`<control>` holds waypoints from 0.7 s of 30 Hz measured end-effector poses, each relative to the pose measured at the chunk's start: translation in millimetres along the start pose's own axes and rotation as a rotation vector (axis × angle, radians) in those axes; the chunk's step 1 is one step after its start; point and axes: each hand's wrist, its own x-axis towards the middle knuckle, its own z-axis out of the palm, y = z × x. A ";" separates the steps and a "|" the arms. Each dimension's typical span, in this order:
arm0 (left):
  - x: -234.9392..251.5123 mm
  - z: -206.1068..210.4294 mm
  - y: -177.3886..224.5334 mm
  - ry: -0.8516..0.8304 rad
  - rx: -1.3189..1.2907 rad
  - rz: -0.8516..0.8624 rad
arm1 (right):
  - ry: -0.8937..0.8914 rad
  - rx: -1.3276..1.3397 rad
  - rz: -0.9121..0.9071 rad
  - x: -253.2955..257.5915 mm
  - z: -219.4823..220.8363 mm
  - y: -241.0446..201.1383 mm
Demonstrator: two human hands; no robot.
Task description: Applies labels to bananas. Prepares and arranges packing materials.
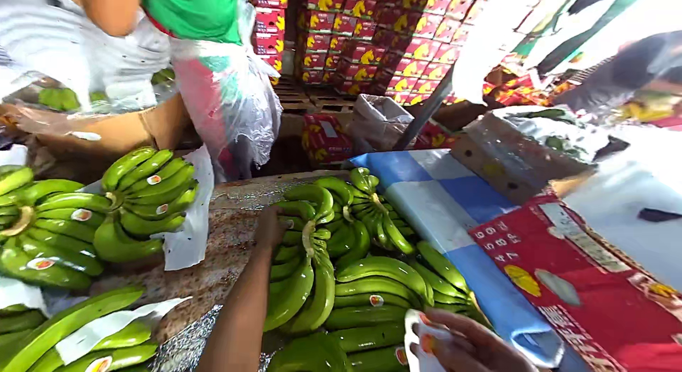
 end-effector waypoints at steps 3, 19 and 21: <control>-42.6 -9.8 49.5 0.189 -0.160 0.234 | 0.117 -0.005 0.150 10.5 22.9 2.0; -187.7 -40.9 80.4 0.044 -0.532 0.752 | 0.238 0.270 0.215 -20.7 24.5 17.1; -151.2 -66.8 43.5 -0.109 -0.403 0.351 | 0.270 0.308 0.223 -24.6 4.8 23.3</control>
